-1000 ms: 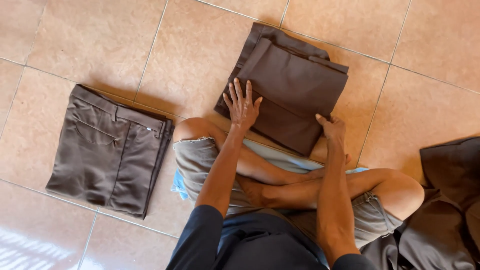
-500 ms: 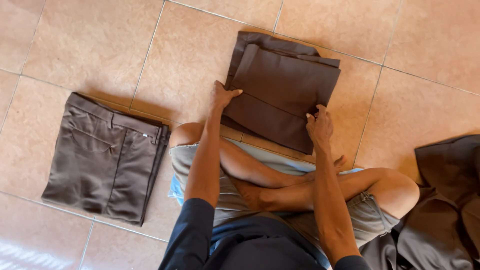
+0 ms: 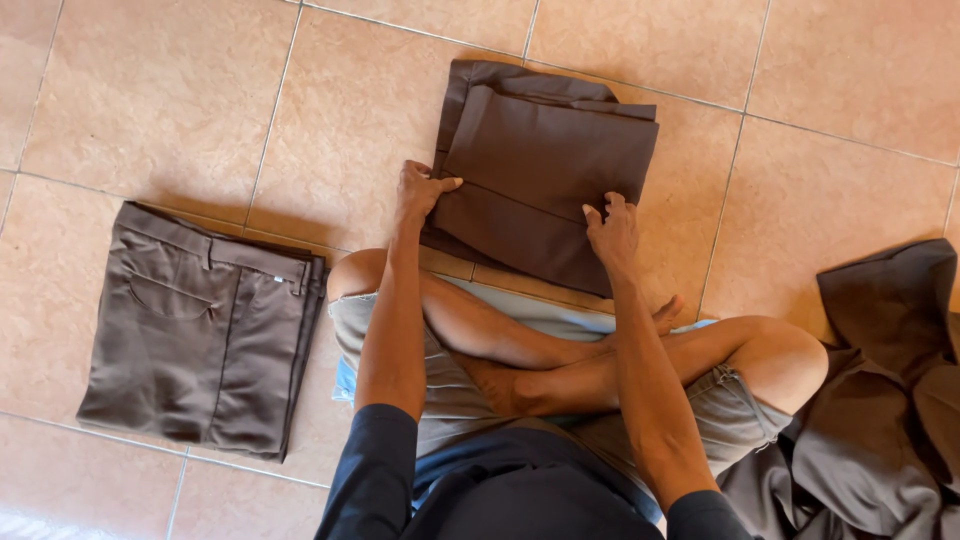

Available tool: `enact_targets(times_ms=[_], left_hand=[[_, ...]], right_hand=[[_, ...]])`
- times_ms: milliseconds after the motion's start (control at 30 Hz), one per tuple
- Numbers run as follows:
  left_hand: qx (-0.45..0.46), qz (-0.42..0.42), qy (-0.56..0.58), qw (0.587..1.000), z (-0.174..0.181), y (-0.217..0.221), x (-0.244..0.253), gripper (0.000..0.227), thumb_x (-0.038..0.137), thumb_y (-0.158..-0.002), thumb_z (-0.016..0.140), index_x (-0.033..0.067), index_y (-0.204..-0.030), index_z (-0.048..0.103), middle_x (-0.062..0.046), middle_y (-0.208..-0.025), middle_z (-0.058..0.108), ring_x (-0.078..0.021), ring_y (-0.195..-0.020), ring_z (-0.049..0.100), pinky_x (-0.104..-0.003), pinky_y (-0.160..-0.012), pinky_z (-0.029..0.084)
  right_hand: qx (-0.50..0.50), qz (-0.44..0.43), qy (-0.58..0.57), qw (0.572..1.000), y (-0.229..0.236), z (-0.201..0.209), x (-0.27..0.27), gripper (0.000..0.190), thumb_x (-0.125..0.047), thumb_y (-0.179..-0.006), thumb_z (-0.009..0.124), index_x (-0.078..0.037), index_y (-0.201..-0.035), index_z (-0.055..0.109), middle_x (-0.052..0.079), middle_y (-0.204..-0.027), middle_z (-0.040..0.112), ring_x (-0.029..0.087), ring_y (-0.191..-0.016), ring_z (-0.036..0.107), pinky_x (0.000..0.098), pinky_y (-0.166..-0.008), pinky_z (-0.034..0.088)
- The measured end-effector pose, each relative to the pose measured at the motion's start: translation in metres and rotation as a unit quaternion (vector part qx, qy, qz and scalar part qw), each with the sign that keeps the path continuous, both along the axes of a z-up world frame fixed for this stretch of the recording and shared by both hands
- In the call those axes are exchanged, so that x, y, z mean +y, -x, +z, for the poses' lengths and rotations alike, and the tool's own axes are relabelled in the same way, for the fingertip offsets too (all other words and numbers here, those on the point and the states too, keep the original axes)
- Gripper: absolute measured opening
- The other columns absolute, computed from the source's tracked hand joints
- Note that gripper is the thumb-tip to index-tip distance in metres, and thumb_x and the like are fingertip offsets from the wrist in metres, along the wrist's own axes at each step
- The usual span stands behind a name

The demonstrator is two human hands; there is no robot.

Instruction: Folding brown trousers and stacking them on a tiled floor.

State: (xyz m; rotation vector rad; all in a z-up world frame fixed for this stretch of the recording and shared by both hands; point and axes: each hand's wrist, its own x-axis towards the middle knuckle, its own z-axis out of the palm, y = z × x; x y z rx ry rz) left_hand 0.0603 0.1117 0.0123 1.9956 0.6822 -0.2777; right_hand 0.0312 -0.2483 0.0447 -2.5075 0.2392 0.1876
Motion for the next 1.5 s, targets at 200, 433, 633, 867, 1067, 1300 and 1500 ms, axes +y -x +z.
enact_targets(times_ms=[200,433,633,867,1067,1300,1500], left_hand=[[0.003,0.088,0.109,0.990,-0.021,-0.003,-0.005,0.087,0.040,-0.063,0.100,0.0052,-0.132,0.061,-0.021,-0.119,0.071,-0.0371,-0.117,0.067,-0.049,-0.094,0.057],[-0.102,0.011,0.017,0.995,-0.014,0.003,-0.008,0.051,0.041,-0.072,0.090,0.0099,-0.107,0.070,-0.015,-0.094,0.073,-0.0315,-0.094,0.072,-0.042,-0.080,0.058],[-0.123,-0.091,-0.178,0.972,0.093,0.028,-0.109,0.056,0.033,-0.086,0.078,0.0106,-0.133,0.057,-0.025,-0.104,0.074,-0.0443,-0.101,0.073,-0.054,-0.090,0.060],[-0.350,-0.107,-0.244,0.898,0.238,0.058,-0.148,0.029,0.008,-0.080,0.063,0.0056,-0.107,0.052,-0.016,-0.085,0.074,-0.0421,-0.073,0.070,-0.051,-0.061,0.055],[-0.470,-0.114,-0.318,0.816,0.315,0.075,-0.203,0.033,0.010,-0.073,0.076,0.0030,-0.100,0.058,-0.020,-0.109,0.062,-0.0339,-0.081,0.061,-0.047,-0.065,0.052],[-0.394,-0.234,-0.250,0.853,0.151,0.100,-0.254,0.074,0.013,-0.066,0.086,0.0062,-0.133,0.054,-0.021,-0.152,0.046,-0.0382,-0.112,0.063,-0.050,-0.098,0.050],[-0.168,-0.211,-0.033,0.962,0.033,0.127,-0.216,0.030,0.022,-0.083,0.072,0.0179,-0.113,0.070,-0.009,-0.109,0.070,-0.0389,-0.096,0.072,-0.052,-0.087,0.058]], right_hand=[[0.018,-0.008,-0.026,0.999,-0.002,0.002,0.000,0.055,-0.037,-0.097,0.072,-0.013,-0.141,0.050,0.014,-0.124,0.055,0.033,-0.115,0.065,0.0484,-0.098,0.051],[0.033,-0.022,-0.013,0.999,-0.023,-0.010,0.008,0.068,-0.065,-0.097,0.065,-0.008,-0.133,0.057,0.016,-0.112,0.067,0.038,-0.109,0.069,0.0514,-0.093,0.053],[0.129,-0.006,-0.130,0.983,-0.049,0.110,0.121,0.088,-0.084,-0.084,0.055,-0.007,-0.124,0.070,0.019,-0.093,0.074,0.036,-0.080,0.076,0.0462,-0.069,0.064],[-0.037,0.162,-0.290,0.943,-0.083,0.180,0.107,0.033,-0.017,-0.086,0.063,-0.003,-0.115,0.066,0.001,-0.084,0.062,0.010,-0.069,0.056,0.0242,-0.061,0.047],[-0.113,0.097,-0.486,0.861,-0.044,0.251,0.050,0.041,-0.011,-0.101,0.064,-0.005,-0.141,0.059,-0.001,-0.115,0.070,0.004,-0.091,0.057,0.0161,-0.084,0.045],[-0.082,-0.092,-0.525,0.842,-0.034,0.057,-0.022,0.038,-0.027,-0.093,0.079,-0.016,-0.127,0.068,-0.001,-0.112,0.070,0.009,-0.102,0.069,0.0206,-0.086,0.059],[0.027,-0.230,-0.319,0.919,0.002,-0.075,-0.068,0.048,-0.027,-0.098,0.072,0.005,-0.130,0.055,0.022,-0.104,0.068,0.033,-0.080,0.076,0.0444,-0.061,0.067]])
